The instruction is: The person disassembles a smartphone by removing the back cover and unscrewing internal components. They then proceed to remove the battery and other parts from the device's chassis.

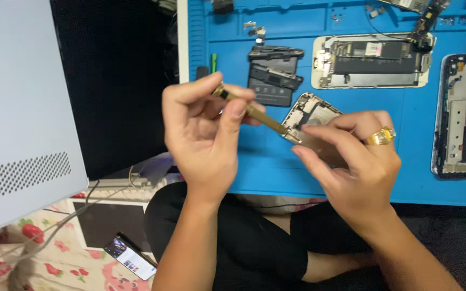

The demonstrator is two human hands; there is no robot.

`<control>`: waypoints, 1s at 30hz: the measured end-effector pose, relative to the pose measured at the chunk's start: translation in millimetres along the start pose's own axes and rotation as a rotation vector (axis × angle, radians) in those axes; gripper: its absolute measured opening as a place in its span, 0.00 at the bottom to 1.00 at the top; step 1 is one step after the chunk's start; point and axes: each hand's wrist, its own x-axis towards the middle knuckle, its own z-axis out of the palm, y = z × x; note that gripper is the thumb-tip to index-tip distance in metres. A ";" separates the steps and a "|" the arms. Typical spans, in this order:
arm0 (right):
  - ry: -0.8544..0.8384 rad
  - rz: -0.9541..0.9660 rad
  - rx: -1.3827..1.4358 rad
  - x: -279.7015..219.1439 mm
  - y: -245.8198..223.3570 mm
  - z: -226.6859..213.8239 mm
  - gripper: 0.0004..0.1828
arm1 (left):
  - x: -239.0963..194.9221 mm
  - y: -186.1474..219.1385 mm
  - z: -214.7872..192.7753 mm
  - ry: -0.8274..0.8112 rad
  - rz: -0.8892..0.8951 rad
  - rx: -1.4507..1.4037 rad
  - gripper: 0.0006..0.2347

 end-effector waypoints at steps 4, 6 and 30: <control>0.006 0.022 0.053 2.5 -0.2 -3.5 0.13 | -1.4 -0.8 4.6 -0.024 0.013 0.058 0.10; 0.007 0.005 0.062 4.3 -0.5 -5.5 0.10 | -2.2 -1.6 7.4 0.006 0.006 0.073 0.10; 0.037 -0.016 0.076 6.1 -1.4 -5.4 0.08 | -4.0 -1.3 8.0 -0.003 -0.004 0.106 0.11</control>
